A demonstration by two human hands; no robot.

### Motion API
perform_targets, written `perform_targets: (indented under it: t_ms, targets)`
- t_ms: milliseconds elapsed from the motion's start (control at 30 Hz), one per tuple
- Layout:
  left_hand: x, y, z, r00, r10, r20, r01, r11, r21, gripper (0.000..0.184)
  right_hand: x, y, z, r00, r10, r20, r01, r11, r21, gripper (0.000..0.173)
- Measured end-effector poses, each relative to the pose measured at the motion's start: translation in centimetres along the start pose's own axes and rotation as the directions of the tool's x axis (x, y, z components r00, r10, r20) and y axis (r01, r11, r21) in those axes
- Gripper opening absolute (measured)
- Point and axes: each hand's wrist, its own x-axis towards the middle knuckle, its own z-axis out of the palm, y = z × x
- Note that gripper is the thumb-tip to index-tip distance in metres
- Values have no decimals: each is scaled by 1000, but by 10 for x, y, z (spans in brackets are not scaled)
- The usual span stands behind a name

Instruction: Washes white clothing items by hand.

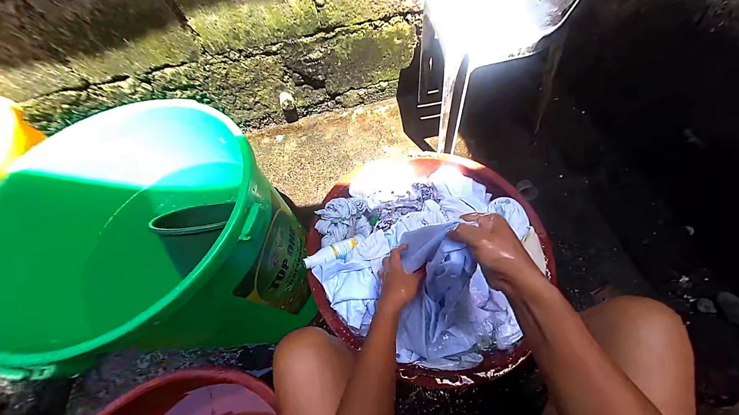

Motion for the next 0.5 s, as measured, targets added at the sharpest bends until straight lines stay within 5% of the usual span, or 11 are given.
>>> perform_targets:
  t_ms: [100, 167, 267, 367, 433, 500]
  targets:
    - [-22, 11, 4, 999, -12, -36, 6, 985, -172, 46, -18, -36, -14, 978, -190, -84, 205, 947, 246, 11]
    - [-34, 28, 0, 994, -109, 27, 108, 861, -496, 33, -14, -35, -30, 942, -242, -233, 297, 922, 246, 13]
    - [-48, 58, -16, 976, -160, 146, 198, 392, -898, 37, 8, 12, -71, 846, -288, -449, 170, 944, -284, 20]
    - [-61, 102, -41, 987, -15, 161, 161, 168, -973, 43, 0, 31, -86, 932, -122, -342, -49, 891, -452, 36]
    - [-72, 134, -55, 973, 168, 159, 134, 149, -980, 39, -18, 33, -79, 993, -16, -120, -25, 942, -336, 31]
    - [-81, 167, -68, 940, 318, 124, 103, 83, -991, 40, -34, 30, -68, 985, -9, 171, 24, 996, -88, 48]
